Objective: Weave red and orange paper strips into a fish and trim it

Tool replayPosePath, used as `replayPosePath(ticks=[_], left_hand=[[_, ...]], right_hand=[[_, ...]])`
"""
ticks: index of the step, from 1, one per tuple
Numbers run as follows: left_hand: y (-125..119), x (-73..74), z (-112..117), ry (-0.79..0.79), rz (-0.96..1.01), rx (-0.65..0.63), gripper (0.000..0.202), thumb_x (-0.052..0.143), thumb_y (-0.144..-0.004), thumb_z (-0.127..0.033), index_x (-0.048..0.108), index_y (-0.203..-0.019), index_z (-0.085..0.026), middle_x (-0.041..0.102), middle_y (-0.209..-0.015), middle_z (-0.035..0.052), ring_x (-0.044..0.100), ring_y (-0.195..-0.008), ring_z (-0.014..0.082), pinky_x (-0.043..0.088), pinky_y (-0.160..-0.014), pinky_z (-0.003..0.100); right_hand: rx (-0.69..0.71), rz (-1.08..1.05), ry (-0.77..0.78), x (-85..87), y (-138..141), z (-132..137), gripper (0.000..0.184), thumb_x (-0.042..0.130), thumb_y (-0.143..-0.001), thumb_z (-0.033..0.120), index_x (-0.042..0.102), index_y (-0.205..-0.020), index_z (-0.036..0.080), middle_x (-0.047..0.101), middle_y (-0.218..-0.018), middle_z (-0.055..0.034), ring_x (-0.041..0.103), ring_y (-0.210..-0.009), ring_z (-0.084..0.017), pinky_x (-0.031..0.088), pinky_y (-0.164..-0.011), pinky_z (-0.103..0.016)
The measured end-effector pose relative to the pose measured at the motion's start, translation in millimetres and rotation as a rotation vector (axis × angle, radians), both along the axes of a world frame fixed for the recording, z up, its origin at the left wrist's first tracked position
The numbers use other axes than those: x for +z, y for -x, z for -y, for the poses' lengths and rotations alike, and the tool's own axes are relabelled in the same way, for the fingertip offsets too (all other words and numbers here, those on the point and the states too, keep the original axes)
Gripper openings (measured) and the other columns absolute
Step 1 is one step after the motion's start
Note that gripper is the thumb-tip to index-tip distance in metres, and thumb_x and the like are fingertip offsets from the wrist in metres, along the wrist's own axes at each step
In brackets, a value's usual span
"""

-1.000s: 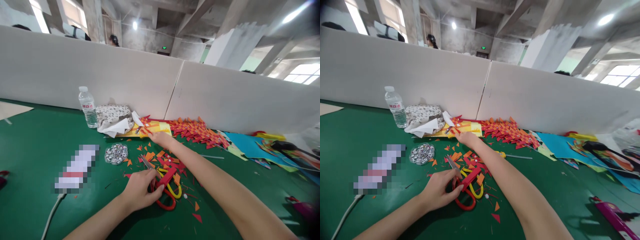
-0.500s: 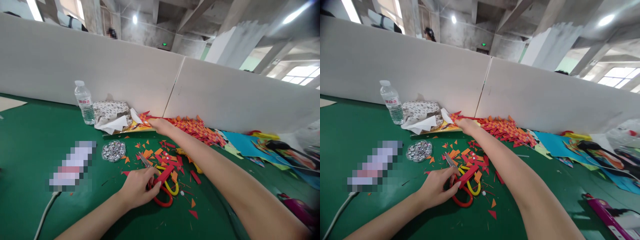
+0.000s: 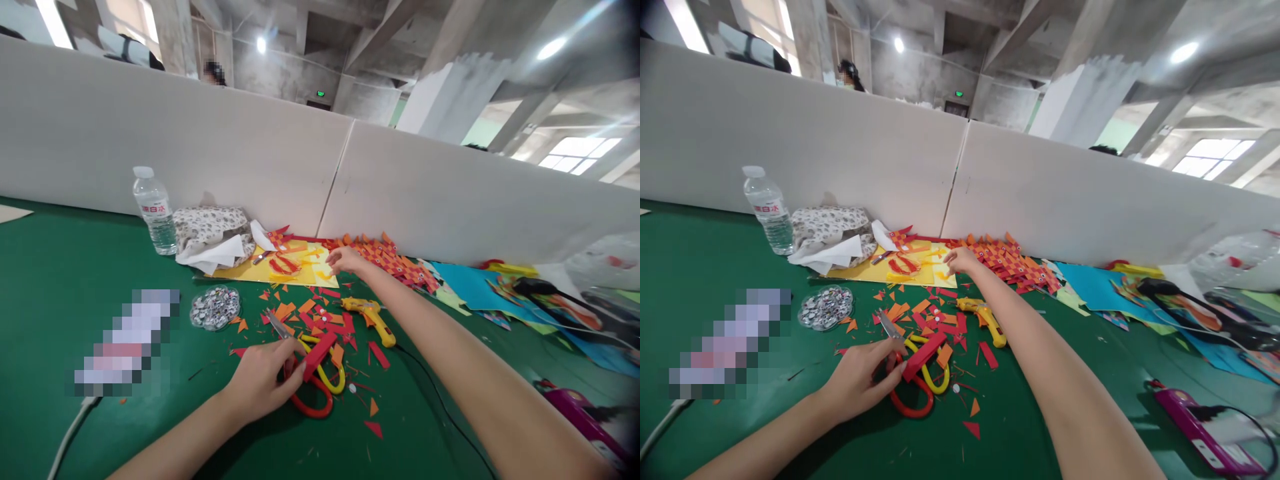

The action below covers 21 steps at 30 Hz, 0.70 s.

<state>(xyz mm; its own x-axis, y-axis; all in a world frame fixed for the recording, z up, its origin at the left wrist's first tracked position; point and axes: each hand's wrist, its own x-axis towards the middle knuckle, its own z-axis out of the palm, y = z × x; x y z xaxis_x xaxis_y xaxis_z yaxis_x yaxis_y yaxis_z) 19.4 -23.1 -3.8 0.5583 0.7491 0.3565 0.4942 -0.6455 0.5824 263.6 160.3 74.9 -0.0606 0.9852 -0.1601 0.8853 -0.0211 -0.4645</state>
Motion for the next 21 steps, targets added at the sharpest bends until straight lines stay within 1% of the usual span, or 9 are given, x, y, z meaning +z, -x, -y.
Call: replayPosePath(ticks=[2, 3, 7, 10, 12, 14, 16, 18, 21], left_hand=[[0.0, 0.8, 0.7, 0.007, -0.005, -0.011, 0.012, 0.044, -0.084, -0.026, 0.052, -0.091, -0.021, 0.058, -0.064, -0.0037, 0.053, -0.054, 0.0108, 0.034, -0.052, 0.021], [0.0, 1.1, 0.9, 0.01, -0.008, -0.016, 0.012, 0.044, -0.084, -0.026, 0.052, -0.091, -0.021, 0.058, -0.064, -0.0037, 0.053, -0.055, 0.0108, 0.034, -0.052, 0.021], [-0.1, 0.9, 0.6, 0.01, -0.01, -0.024, 0.01, 0.045, -0.084, -0.025, 0.052, -0.09, -0.021, 0.058, -0.065, -0.0036, 0.053, -0.055, 0.0106, 0.033, -0.052, 0.021], [0.2, -0.6, 0.0, 0.007, -0.007, -0.024, 0.011, 0.045, -0.083, -0.024, 0.052, -0.091, -0.022, 0.059, -0.066, -0.0037, 0.053, -0.055, 0.0106, 0.034, -0.053, 0.021], [0.5, -1.7, -0.2, 0.005, -0.003, -0.024, 0.012, 0.045, -0.083, -0.024, 0.052, -0.093, -0.022, 0.059, -0.066, -0.004, 0.054, -0.056, 0.0107, 0.034, -0.053, 0.021], [0.8, -2.7, -0.2, -0.001, 0.0, -0.026, 0.012, 0.045, -0.083, -0.024, 0.051, -0.093, -0.022, 0.059, -0.067, -0.0041, 0.054, -0.056, 0.0107, 0.034, -0.054, 0.021], [1.0, -3.3, -0.1, -0.01, 0.001, -0.024, 0.011, 0.045, -0.084, -0.025, 0.051, -0.092, -0.022, 0.059, -0.067, -0.004, 0.054, -0.056, 0.0108, 0.034, -0.053, 0.021], [1.2, -3.4, 0.1, -0.018, 0.001, -0.023, 0.011, 0.044, -0.084, -0.025, 0.052, -0.092, -0.022, 0.059, -0.066, -0.0038, 0.054, -0.056, 0.011, 0.034, -0.053, 0.021], [1.0, -2.4, 0.3, -0.028, 0.006, -0.033, 0.011, 0.043, -0.085, -0.025, 0.052, -0.091, -0.022, 0.06, -0.067, -0.0029, 0.054, -0.057, 0.0115, 0.036, -0.054, 0.021]], right_hand=[[-0.019, -0.167, 0.036, 1.4, 5.7, 7.9, 0.021, 0.073, -0.067, 0.015, 0.062, -0.085, 0.012, 0.068, -0.085, -0.0062, 0.065, -0.078, -0.016, 0.052, -0.071, -0.026], [-0.017, -0.25, 0.054, 2.4, 10.1, 12.7, 0.023, 0.074, -0.064, 0.012, 0.061, -0.083, 0.012, 0.069, -0.082, -0.0059, 0.065, -0.077, -0.015, 0.052, -0.071, -0.024], [0.027, -0.526, 0.146, 8.6, 30.5, 31.6, 0.025, 0.075, -0.063, 0.013, 0.06, -0.083, 0.014, 0.069, -0.073, -0.0033, 0.065, -0.071, -0.011, 0.053, -0.07, -0.022], [0.061, -0.646, 0.221, 13.0, 41.8, 39.4, 0.026, 0.076, -0.061, 0.014, 0.06, -0.081, 0.014, 0.067, -0.068, -0.002, 0.062, -0.061, -0.009, 0.053, -0.062, -0.02], [0.074, -0.697, 0.244, 14.7, 45.6, 40.2, 0.027, 0.078, -0.06, 0.017, 0.061, -0.081, 0.013, 0.066, -0.067, -0.0019, 0.06, -0.057, -0.008, 0.052, -0.057, -0.02], [0.067, -0.729, 0.233, 15.1, 46.5, 37.6, 0.027, 0.079, -0.06, 0.019, 0.062, -0.08, 0.013, 0.065, -0.065, -0.0016, 0.058, -0.053, -0.007, 0.051, -0.055, -0.019], [0.031, -0.74, 0.184, 14.5, 45.1, 32.4, 0.026, 0.078, -0.062, 0.02, 0.061, -0.08, 0.013, 0.063, -0.063, -0.0008, 0.056, -0.051, -0.006, 0.051, -0.054, -0.018], [-0.031, -0.729, 0.108, 12.9, 41.3, 25.5, 0.022, 0.075, -0.067, 0.021, 0.06, -0.081, 0.013, 0.063, -0.065, -0.0005, 0.055, -0.051, -0.005, 0.051, -0.055, -0.017], [-0.145, -0.661, -0.004, 8.7, 30.5, 13.6, 0.016, 0.066, -0.078, 0.021, 0.057, -0.089, 0.013, 0.063, -0.074, -0.0022, 0.057, -0.058, -0.005, 0.051, -0.061, -0.018]])
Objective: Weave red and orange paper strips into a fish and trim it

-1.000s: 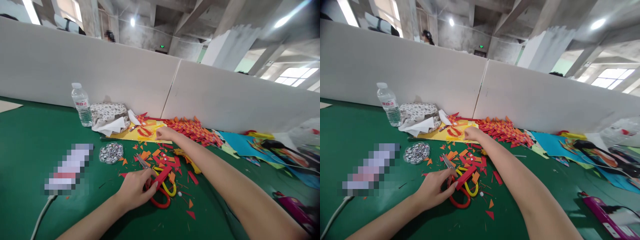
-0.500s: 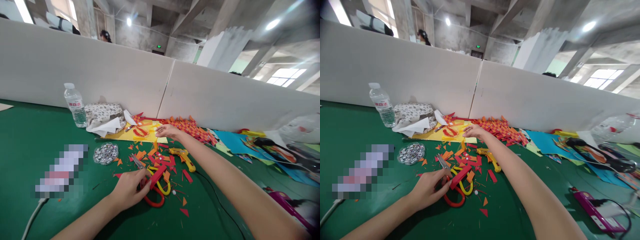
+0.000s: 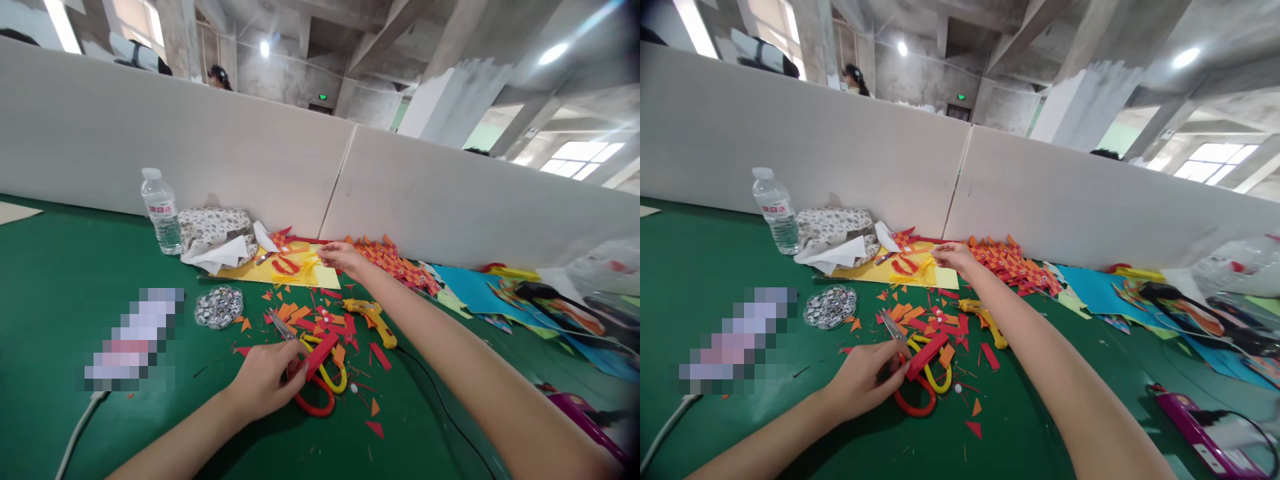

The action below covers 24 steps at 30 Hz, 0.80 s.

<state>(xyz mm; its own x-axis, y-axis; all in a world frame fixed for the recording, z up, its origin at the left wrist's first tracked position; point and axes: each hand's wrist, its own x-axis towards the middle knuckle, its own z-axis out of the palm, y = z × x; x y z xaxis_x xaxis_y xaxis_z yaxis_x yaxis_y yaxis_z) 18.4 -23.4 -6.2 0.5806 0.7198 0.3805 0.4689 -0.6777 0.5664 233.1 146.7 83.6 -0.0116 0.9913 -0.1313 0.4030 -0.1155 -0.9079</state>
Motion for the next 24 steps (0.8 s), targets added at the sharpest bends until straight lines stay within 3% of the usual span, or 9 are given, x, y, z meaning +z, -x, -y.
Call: replayPosePath(ticks=[4, 7, 11, 18, 22, 24], left_hand=[[-1.2, 2.5, 0.0, -0.018, 0.0, -0.017, 0.012, 0.042, -0.085, -0.024, 0.052, -0.091, -0.021, 0.061, -0.067, -0.0017, 0.055, -0.057, 0.0118, 0.038, -0.054, 0.021], [-2.2, 3.7, 0.1, -0.009, -0.005, -0.017, 0.012, 0.042, -0.084, -0.022, 0.052, -0.09, -0.021, 0.061, -0.066, -0.0016, 0.055, -0.056, 0.0118, 0.038, -0.053, 0.021], [-2.3, 3.0, -0.9, 0.006, -0.02, -0.014, 0.012, 0.044, -0.081, -0.02, 0.052, -0.09, -0.022, 0.061, -0.067, -0.0022, 0.055, -0.056, 0.012, 0.037, -0.053, 0.021], [-2.3, 2.3, -3.9, -0.01, -0.009, 0.015, 0.011, 0.043, -0.082, -0.017, 0.05, -0.088, -0.022, 0.059, -0.065, -0.0028, 0.053, -0.054, 0.0109, 0.035, -0.051, 0.02], [-1.9, 2.1, -4.5, -0.023, 0.001, 0.015, 0.01, 0.042, -0.082, -0.016, 0.049, -0.087, -0.022, 0.058, -0.065, -0.0025, 0.052, -0.054, 0.0108, 0.034, -0.051, 0.02], [-1.1, 1.1, -4.7, -0.027, 0.009, 0.017, 0.01, 0.042, -0.082, -0.016, 0.049, -0.087, -0.022, 0.058, -0.065, -0.0022, 0.052, -0.054, 0.0109, 0.035, -0.052, 0.021]], right_hand=[[-0.107, 0.197, 0.053, -11.4, -21.9, -14.1, 0.02, 0.058, -0.084, 0.025, 0.057, -0.1, 0.012, 0.062, -0.094, -0.0056, 0.06, -0.076, -0.012, 0.052, -0.069, -0.028], [-0.091, 0.339, 0.131, -21.4, -37.2, -20.5, 0.028, 0.052, -0.088, 0.03, 0.054, -0.111, 0.015, 0.057, -0.109, -0.0069, 0.059, -0.091, -0.018, 0.051, -0.076, -0.038], [-0.06, 0.516, 0.146, -29.2, -49.2, -21.8, 0.03, 0.052, -0.088, 0.031, 0.053, -0.113, 0.016, 0.056, -0.113, -0.0076, 0.058, -0.095, -0.019, 0.05, -0.079, -0.039], [0.01, 0.777, -0.069, -34.5, -43.3, -17.9, 0.024, 0.053, -0.087, 0.033, 0.058, -0.103, 0.015, 0.06, -0.105, -0.0061, 0.059, -0.092, -0.018, 0.049, -0.08, -0.037], [0.024, 0.906, -0.223, -31.2, -23.5, -24.5, 0.024, 0.054, -0.084, 0.036, 0.064, -0.081, 0.015, 0.067, -0.089, -0.008, 0.061, -0.092, -0.021, 0.045, -0.079, -0.03], [0.046, 0.961, -0.288, -29.3, -9.4, -31.5, 0.025, 0.051, -0.086, 0.034, 0.065, -0.081, 0.014, 0.066, -0.092, -0.0107, 0.059, -0.098, -0.023, 0.044, -0.081, -0.03]])
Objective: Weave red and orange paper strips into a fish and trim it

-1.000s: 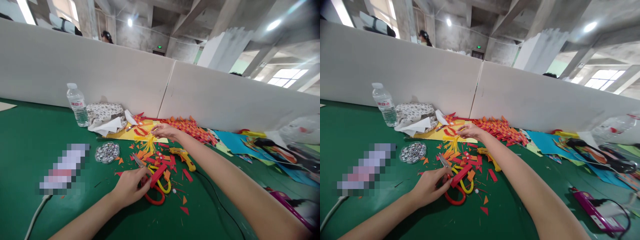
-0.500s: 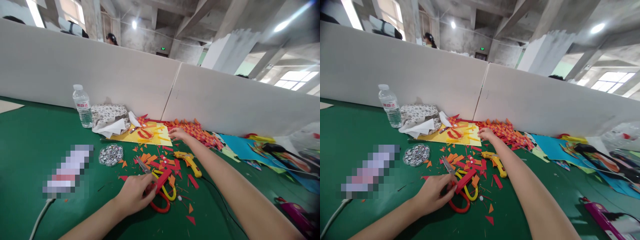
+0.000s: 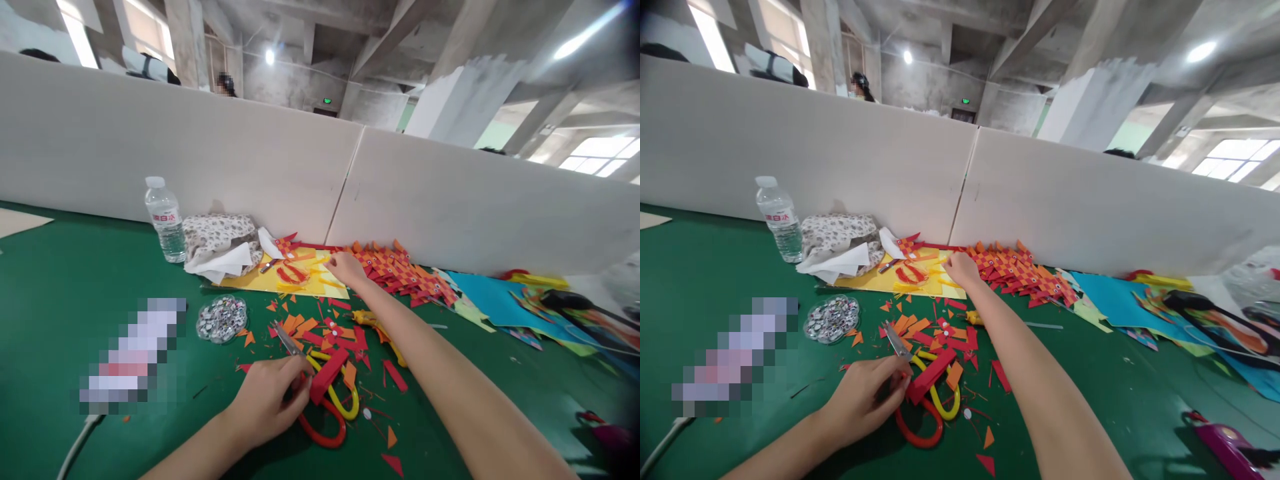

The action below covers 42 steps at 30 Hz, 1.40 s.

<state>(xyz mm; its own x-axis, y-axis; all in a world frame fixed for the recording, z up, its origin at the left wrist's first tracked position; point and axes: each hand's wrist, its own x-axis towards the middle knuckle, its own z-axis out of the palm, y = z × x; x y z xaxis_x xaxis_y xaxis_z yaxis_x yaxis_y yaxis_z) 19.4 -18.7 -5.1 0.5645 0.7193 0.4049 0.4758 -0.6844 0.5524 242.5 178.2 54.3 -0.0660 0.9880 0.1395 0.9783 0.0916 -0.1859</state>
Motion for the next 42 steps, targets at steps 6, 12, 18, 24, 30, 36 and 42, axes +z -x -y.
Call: replayPosePath(ticks=[6, 12, 18, 24, 30, 36, 42], left_hand=[[0.2, 1.2, 1.4, -0.011, -0.036, -0.064, 0.012, 0.043, -0.082, -0.019, 0.053, -0.089, -0.021, 0.06, -0.068, 0.0009, 0.055, -0.059, 0.013, 0.039, -0.054, 0.022], [-5.4, -1.4, -3.2, -0.142, -0.147, -0.112, 0.029, 0.053, -0.079, -0.036, 0.058, -0.106, -0.026, 0.062, -0.077, 0.0037, 0.058, -0.067, 0.018, 0.043, -0.054, 0.025], [-10.1, -15.4, -7.8, -0.146, -0.184, -0.067, 0.016, 0.058, -0.077, -0.037, 0.065, -0.087, -0.027, 0.06, -0.071, 0.0014, 0.057, -0.061, 0.0154, 0.041, -0.05, 0.023], [-9.1, -12.1, -5.5, -0.149, -0.175, -0.053, 0.015, 0.051, -0.084, -0.03, 0.065, -0.086, -0.026, 0.06, -0.07, 0.0016, 0.057, -0.063, 0.0149, 0.041, -0.052, 0.022], [-4.5, -0.1, -4.5, 0.06, 0.072, 0.041, 0.019, 0.046, -0.086, -0.026, 0.064, -0.089, -0.023, 0.063, -0.076, 0.0016, 0.058, -0.065, 0.0126, 0.042, -0.055, 0.021], [-3.8, 2.9, -11.6, 0.495, 0.445, 0.177, 0.025, 0.044, -0.086, -0.04, 0.056, -0.081, -0.019, 0.055, -0.06, -0.0026, 0.051, -0.052, 0.0105, 0.039, -0.049, 0.02], [1.8, 0.1, -26.8, 0.785, 0.904, 0.293, 0.028, 0.05, -0.081, -0.045, 0.042, -0.09, -0.019, 0.065, -0.073, -0.0007, 0.054, -0.043, 0.008, 0.032, -0.041, 0.017]], right_hand=[[0.106, 0.116, -0.027, -12.9, 40.7, -29.0, 0.026, 0.05, -0.089, 0.031, 0.055, -0.11, 0.016, 0.056, -0.114, -0.008, 0.056, -0.099, -0.019, 0.047, -0.084, -0.04], [0.095, 0.189, 0.004, -31.2, 49.7, -47.4, 0.029, 0.051, -0.088, 0.031, 0.053, -0.114, 0.018, 0.055, -0.115, -0.0077, 0.057, -0.097, -0.019, 0.049, -0.081, -0.039], [0.122, 0.261, -0.038, -34.3, 46.0, -48.6, 0.026, 0.051, -0.089, 0.031, 0.054, -0.112, 0.018, 0.055, -0.115, -0.0077, 0.057, -0.096, -0.018, 0.049, -0.081, -0.037], [0.199, 0.301, -0.103, -30.6, 45.0, -44.6, 0.026, 0.051, -0.088, 0.031, 0.055, -0.11, 0.017, 0.056, -0.114, -0.0076, 0.057, -0.097, -0.019, 0.048, -0.084, -0.04], [0.133, 0.228, -0.287, 2.2, 29.9, -36.0, 0.024, 0.043, -0.087, 0.015, 0.063, -0.1, 0.012, 0.061, -0.101, -0.0147, 0.052, -0.102, -0.024, 0.035, -0.09, -0.037], [0.028, 0.096, -0.47, 56.5, 14.0, -33.1, 0.025, 0.041, -0.087, 0.021, 0.063, -0.096, 0.014, 0.058, -0.105, -0.0136, 0.048, -0.105, -0.027, 0.032, -0.089, -0.037], [-0.059, -0.111, -0.49, 80.3, 17.6, -22.5, 0.027, 0.035, -0.09, 0.025, 0.054, -0.106, 0.013, 0.063, -0.098, -0.0122, 0.057, -0.09, -0.022, 0.04, -0.074, -0.031]])
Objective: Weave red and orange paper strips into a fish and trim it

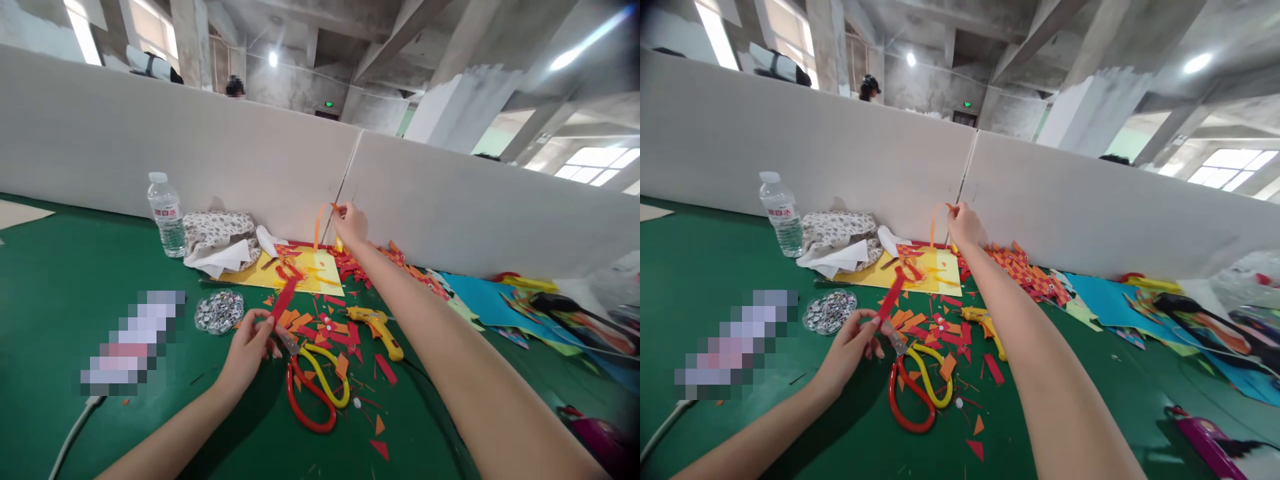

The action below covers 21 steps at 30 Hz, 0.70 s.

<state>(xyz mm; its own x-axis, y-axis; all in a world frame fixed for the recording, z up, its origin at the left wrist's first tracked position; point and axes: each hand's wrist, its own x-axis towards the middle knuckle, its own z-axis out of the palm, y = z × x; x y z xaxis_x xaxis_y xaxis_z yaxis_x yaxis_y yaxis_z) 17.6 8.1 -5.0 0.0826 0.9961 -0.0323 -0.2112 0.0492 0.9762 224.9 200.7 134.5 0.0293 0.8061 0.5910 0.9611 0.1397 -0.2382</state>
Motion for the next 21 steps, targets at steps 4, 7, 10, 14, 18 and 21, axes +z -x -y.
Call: replayPosePath(ticks=[4, 7, 10, 14, 18, 21], left_hand=[[10.5, 3.3, -4.8, 0.083, 0.065, 0.089, 0.03, 0.056, -0.076, -0.042, 0.041, -0.092, -0.021, 0.069, -0.081, 0.0008, 0.056, -0.044, 0.0074, 0.035, -0.043, 0.017], [15.1, 6.3, -6.0, 0.092, 0.077, 0.098, 0.029, 0.057, -0.075, -0.04, 0.042, -0.093, -0.022, 0.07, -0.081, 0.0006, 0.057, -0.045, 0.0079, 0.036, -0.043, 0.017], [15.7, 8.0, -5.4, 0.077, 0.092, 0.07, 0.029, 0.057, -0.075, -0.039, 0.043, -0.095, -0.023, 0.07, -0.081, 0.0008, 0.059, -0.045, 0.0089, 0.037, -0.044, 0.017], [14.5, 7.3, -3.3, 0.072, 0.103, 0.058, 0.04, 0.06, -0.072, -0.037, 0.047, -0.107, -0.023, 0.068, -0.072, -0.0004, 0.06, -0.044, 0.0117, 0.038, -0.042, 0.018], [13.1, 4.1, -3.6, 0.05, 0.147, 0.067, 0.045, 0.065, -0.065, -0.035, 0.058, -0.106, -0.017, 0.065, -0.064, -0.0005, 0.06, -0.05, 0.0147, 0.041, -0.044, 0.02], [12.2, 2.6, -6.6, 0.099, 0.244, 0.023, 0.034, 0.065, -0.063, -0.036, 0.063, -0.088, -0.014, 0.067, -0.071, 0.0029, 0.061, -0.059, 0.0167, 0.046, -0.049, 0.023]], right_hand=[[0.2, -0.053, 0.107, 0.4, 17.4, 20.6, 0.022, 0.041, -0.088, 0.022, 0.055, -0.104, 0.017, 0.068, -0.087, -0.0045, 0.061, -0.075, -0.014, 0.041, -0.066, -0.023], [0.351, -0.054, 0.162, -3.5, 38.2, 46.5, 0.019, 0.046, -0.084, 0.018, 0.058, -0.099, 0.017, 0.068, -0.086, -0.0029, 0.061, -0.072, -0.012, 0.041, -0.064, -0.02], [0.476, -0.025, 0.197, -15.4, 59.6, 82.9, 0.018, 0.048, -0.082, 0.014, 0.061, -0.095, 0.019, 0.068, -0.085, -0.0007, 0.059, -0.071, -0.011, 0.04, -0.065, -0.019], [0.777, 0.066, 0.32, -43.2, 77.9, 136.7, 0.023, 0.045, -0.081, 0.007, 0.062, -0.094, 0.017, 0.067, -0.089, -0.002, 0.059, -0.077, -0.012, 0.04, -0.07, -0.022], [0.895, 0.245, 0.339, -63.9, 83.6, 170.3, 0.022, 0.046, -0.083, 0.01, 0.061, -0.097, 0.019, 0.065, -0.095, -0.0035, 0.058, -0.081, -0.014, 0.041, -0.069, -0.023], [0.861, 0.385, 0.316, -65.8, 82.2, 171.0, 0.023, 0.047, -0.084, 0.011, 0.06, -0.1, 0.02, 0.065, -0.093, -0.0037, 0.058, -0.075, -0.014, 0.039, -0.062, -0.022]])
